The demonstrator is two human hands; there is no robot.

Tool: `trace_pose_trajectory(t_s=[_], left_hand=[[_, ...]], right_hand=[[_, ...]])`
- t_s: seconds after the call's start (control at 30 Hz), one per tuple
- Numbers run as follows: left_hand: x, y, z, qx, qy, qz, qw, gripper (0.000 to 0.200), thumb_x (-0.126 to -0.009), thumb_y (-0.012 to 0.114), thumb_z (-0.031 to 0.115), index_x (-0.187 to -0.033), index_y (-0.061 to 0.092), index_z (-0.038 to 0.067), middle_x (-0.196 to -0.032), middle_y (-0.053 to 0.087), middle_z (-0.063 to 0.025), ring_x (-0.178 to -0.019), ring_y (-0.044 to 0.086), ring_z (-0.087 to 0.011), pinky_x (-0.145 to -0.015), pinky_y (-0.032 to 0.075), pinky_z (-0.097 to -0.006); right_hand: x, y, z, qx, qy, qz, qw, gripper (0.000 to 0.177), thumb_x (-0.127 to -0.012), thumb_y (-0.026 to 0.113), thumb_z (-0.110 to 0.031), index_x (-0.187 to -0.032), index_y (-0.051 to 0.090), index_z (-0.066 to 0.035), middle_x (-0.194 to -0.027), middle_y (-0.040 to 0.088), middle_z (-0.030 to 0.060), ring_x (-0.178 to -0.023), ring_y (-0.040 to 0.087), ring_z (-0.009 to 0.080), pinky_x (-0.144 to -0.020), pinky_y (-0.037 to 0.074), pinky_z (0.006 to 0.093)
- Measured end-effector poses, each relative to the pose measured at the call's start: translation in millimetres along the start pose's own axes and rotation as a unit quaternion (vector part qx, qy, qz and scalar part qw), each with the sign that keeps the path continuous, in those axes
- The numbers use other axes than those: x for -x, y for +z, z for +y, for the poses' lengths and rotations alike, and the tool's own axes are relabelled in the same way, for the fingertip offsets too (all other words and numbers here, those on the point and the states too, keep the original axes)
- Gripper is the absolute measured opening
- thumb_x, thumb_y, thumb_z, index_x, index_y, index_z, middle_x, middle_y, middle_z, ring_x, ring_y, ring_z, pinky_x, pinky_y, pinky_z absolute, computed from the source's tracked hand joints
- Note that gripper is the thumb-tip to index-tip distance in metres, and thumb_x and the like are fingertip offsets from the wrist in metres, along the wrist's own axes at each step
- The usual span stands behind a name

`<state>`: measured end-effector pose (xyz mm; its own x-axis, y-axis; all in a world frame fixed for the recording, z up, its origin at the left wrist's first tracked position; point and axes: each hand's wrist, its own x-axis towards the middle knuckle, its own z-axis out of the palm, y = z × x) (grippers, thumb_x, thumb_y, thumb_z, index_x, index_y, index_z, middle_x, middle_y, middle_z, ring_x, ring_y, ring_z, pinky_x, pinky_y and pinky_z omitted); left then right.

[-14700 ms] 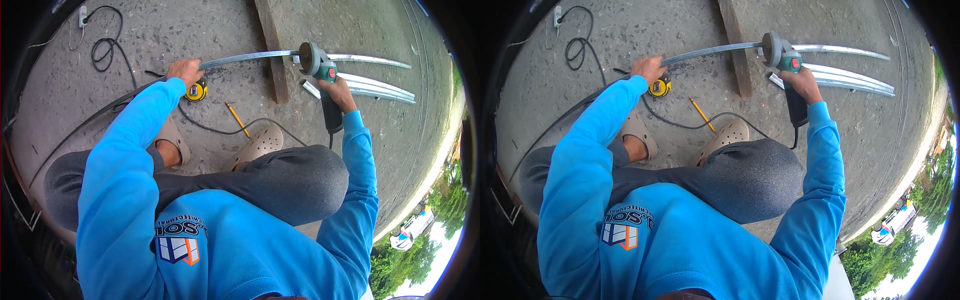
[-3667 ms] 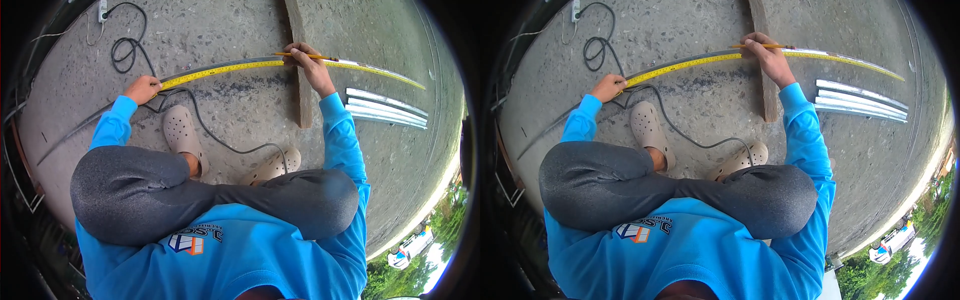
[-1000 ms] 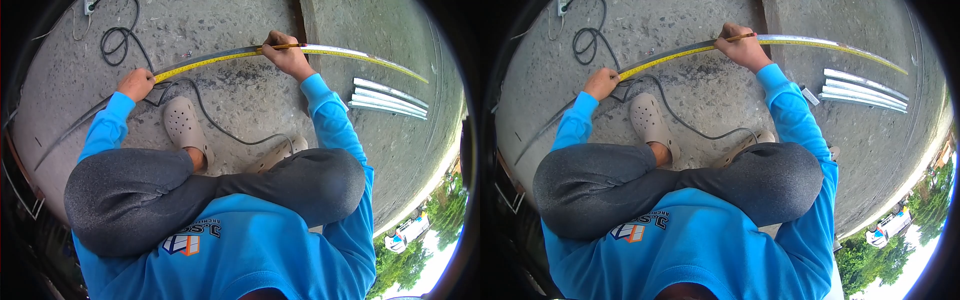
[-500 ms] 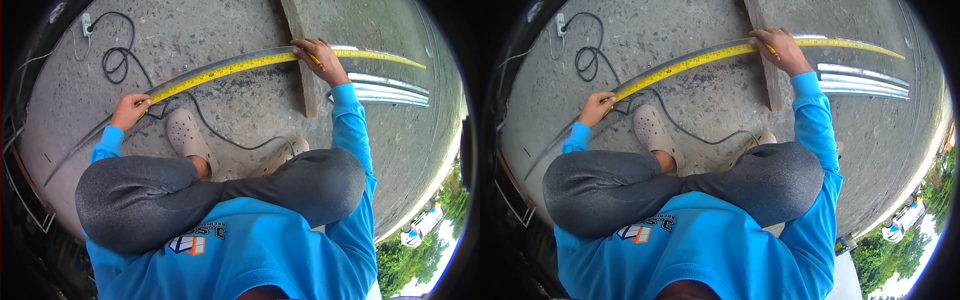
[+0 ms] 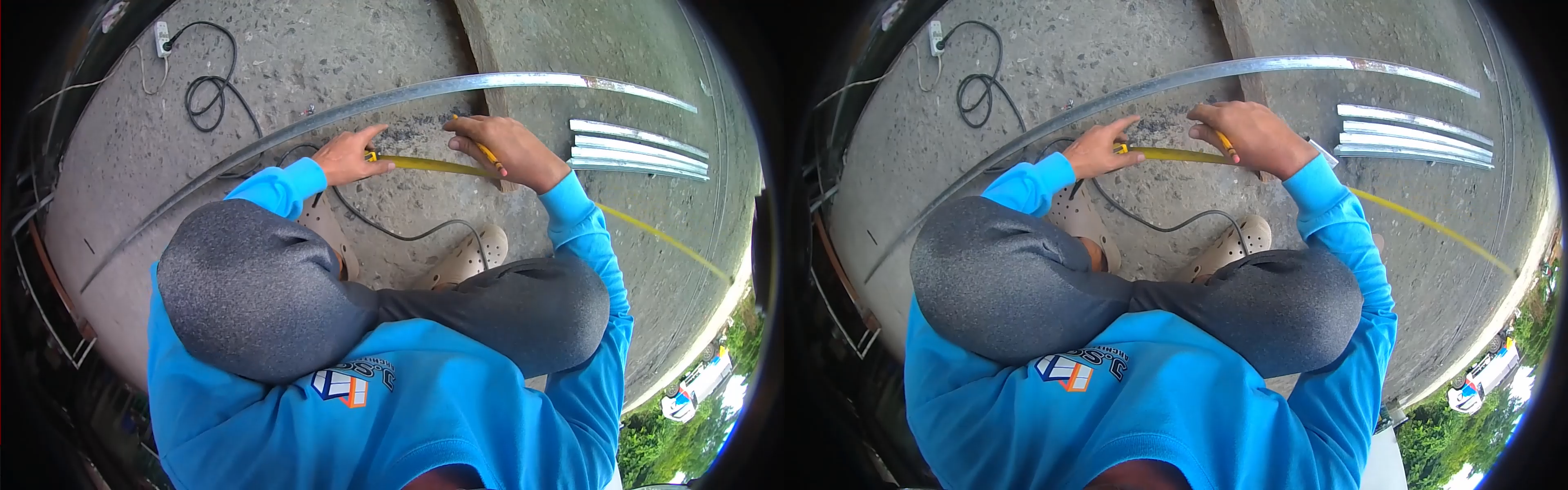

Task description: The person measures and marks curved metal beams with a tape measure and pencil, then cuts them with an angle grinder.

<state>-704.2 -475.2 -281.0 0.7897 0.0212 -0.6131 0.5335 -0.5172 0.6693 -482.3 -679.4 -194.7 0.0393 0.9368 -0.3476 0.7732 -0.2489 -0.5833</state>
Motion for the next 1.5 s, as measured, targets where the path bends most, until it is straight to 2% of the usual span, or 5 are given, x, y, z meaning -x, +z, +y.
trace_pose_trajectory(t_s=[0.33, 0.9, 1.03, 1.1, 1.5], left_hand=[[-16.0, 16.6, 7.1, -0.064, 0.003, 0.049, 0.997, 0.110, -0.076, 0.080, 0.063, -0.150, 0.038, -0.007, -0.120, 0.066, -0.0335, -0.113, 0.066, -0.0452, -0.101, 0.050, -0.0471], [-8.4, -17.3, -19.0, -0.248, 0.131, 0.351, 0.893, 0.051, -0.089, 0.072, 0.043, -0.127, 0.064, 0.010, -0.123, 0.057, -0.0137, -0.116, 0.053, -0.0331, -0.100, 0.043, -0.0463], [-26.1, -63.2, -68.9, -0.141, 0.019, 0.222, 0.965, 0.057, -0.091, 0.068, 0.054, -0.123, 0.064, 0.007, -0.109, 0.062, -0.0167, -0.101, 0.061, -0.0325, -0.088, 0.049, -0.0435], [-39.6, -77.3, -45.6, -0.097, -0.118, -0.019, 0.988, 0.064, -0.092, 0.062, 0.064, -0.115, 0.065, 0.005, -0.094, 0.065, -0.0188, -0.088, 0.065, -0.0337, -0.078, 0.050, -0.0451], [-86.8, -37.3, 11.9, -0.061, 0.045, 0.129, 0.989, 0.063, -0.086, 0.070, 0.063, -0.113, 0.069, 0.006, -0.096, 0.071, -0.0167, -0.092, 0.068, -0.0331, -0.081, 0.051, -0.0469]], right_hand=[[16.3, -5.8, 24.0, -0.028, 0.000, 0.078, 0.997, 0.040, -0.104, 0.052, -0.034, -0.122, 0.064, 0.000, -0.107, 0.072, 0.0213, -0.098, 0.070, 0.0392, -0.087, 0.054, 0.0471], [-74.5, 41.1, 93.1, 0.303, -0.018, 0.134, 0.943, 0.029, -0.091, 0.067, -0.020, -0.117, 0.060, -0.009, -0.106, 0.065, 0.0088, -0.113, 0.058, 0.0284, -0.095, 0.047, 0.0408], [-47.4, 34.6, 114.1, 0.333, 0.000, 0.196, 0.923, 0.030, -0.092, 0.061, -0.013, -0.122, 0.059, -0.008, -0.112, 0.063, 0.0105, -0.115, 0.056, 0.0301, -0.099, 0.047, 0.0423], [-30.5, 18.7, 121.8, 0.342, 0.018, 0.196, 0.919, 0.032, -0.092, 0.061, -0.012, -0.124, 0.058, -0.008, -0.113, 0.063, 0.0107, -0.115, 0.056, 0.0305, -0.099, 0.047, 0.0421], [52.7, 20.3, 161.1, 0.076, 0.308, 0.432, 0.844, 0.045, -0.089, 0.075, -0.035, -0.118, 0.063, -0.003, -0.112, 0.064, 0.0225, -0.107, 0.063, 0.0420, -0.091, 0.051, 0.0485]])
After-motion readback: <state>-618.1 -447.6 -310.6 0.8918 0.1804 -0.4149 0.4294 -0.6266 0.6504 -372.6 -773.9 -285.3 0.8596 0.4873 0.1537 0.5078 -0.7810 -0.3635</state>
